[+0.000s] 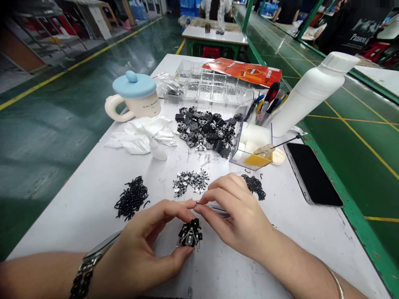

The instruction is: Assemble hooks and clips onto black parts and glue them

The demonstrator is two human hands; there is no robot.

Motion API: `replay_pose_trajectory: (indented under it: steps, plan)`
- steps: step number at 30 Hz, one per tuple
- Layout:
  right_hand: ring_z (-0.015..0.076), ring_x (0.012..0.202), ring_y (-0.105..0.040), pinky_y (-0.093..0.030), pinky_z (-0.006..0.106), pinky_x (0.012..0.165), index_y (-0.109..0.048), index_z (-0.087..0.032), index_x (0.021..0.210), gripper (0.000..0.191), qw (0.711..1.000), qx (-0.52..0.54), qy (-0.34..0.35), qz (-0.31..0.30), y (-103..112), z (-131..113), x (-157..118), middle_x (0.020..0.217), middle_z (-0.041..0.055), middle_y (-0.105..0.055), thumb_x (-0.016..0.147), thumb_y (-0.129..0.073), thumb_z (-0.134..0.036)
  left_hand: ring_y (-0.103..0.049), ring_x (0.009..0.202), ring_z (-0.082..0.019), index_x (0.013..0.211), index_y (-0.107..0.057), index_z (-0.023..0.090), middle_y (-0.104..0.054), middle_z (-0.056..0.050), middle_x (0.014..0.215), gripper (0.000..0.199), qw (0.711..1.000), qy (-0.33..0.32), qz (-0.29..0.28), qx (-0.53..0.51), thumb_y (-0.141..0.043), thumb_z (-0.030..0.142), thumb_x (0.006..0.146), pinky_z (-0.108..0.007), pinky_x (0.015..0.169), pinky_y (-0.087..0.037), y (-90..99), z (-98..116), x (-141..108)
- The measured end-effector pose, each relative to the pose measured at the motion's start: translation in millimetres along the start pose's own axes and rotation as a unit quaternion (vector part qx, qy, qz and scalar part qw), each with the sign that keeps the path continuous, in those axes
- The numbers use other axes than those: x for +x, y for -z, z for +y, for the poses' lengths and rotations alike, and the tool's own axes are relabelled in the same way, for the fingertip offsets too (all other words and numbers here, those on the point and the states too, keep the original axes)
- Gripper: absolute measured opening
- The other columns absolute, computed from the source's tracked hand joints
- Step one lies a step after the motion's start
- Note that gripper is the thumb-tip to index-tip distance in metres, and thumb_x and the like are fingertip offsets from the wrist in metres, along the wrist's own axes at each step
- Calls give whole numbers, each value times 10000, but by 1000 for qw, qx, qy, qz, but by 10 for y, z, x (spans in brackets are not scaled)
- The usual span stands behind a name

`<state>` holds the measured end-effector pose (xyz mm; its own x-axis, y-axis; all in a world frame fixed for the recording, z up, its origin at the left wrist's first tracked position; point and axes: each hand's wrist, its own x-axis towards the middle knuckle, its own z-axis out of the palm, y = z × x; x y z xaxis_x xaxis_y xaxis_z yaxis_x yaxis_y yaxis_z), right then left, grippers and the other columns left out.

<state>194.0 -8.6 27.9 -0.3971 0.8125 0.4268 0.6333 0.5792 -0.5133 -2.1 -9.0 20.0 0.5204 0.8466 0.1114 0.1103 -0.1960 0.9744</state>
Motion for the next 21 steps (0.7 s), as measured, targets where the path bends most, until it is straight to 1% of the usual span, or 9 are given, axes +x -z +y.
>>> replay_pose_trajectory:
  steps: [5,10,13,16,19,21]
  plan:
    - [153,754,-484,-381,335,670,-557,-149,833,78,1000,7,-2,-9,-31,21,7,792,42,-536,831,-606,-88,-607,1045,-126,984,-537,229,-648,20,1038,343,999,23,-16,-34,-649,94,690,-188,940,-461,18,-14,20]
    - [151,738,-479,-376,329,651,-531,-150,817,102,1000,22,6,-1,-24,16,-6,778,38,-525,825,-602,-78,-599,1059,-135,997,-534,238,-642,22,1059,355,999,23,-19,-45,-650,91,696,-207,963,-454,28,-22,12]
    - [153,759,-481,-385,332,660,-556,-134,934,158,998,12,53,-10,-4,26,-14,816,50,-545,827,-554,-18,-607,1036,-140,1005,-529,243,-645,20,1050,351,998,29,-23,-49,-654,107,706,-225,958,-463,31,-32,2]
    - [167,809,-495,-426,345,699,-575,-105,1032,241,993,11,111,-38,19,65,-14,867,80,-573,834,-513,17,-609,1015,-134,998,-531,239,-647,19,1028,342,997,41,-22,-62,-656,104,709,-227,960,-467,29,-39,5]
    - [195,861,-504,-456,370,725,-549,-81,1104,296,988,10,142,-63,39,123,-33,947,114,-597,825,-536,19,-603,1024,-111,996,-537,236,-644,23,1031,346,992,60,-14,-108,-659,85,709,-186,968,-458,23,-39,17]
    - [214,885,-507,-457,388,724,-516,-79,1165,357,984,-15,163,-73,51,159,-65,1001,124,-605,822,-550,14,-601,1026,-96,992,-546,236,-646,29,1027,349,988,72,-10,-136,-663,73,706,-155,962,-454,19,-37,27]
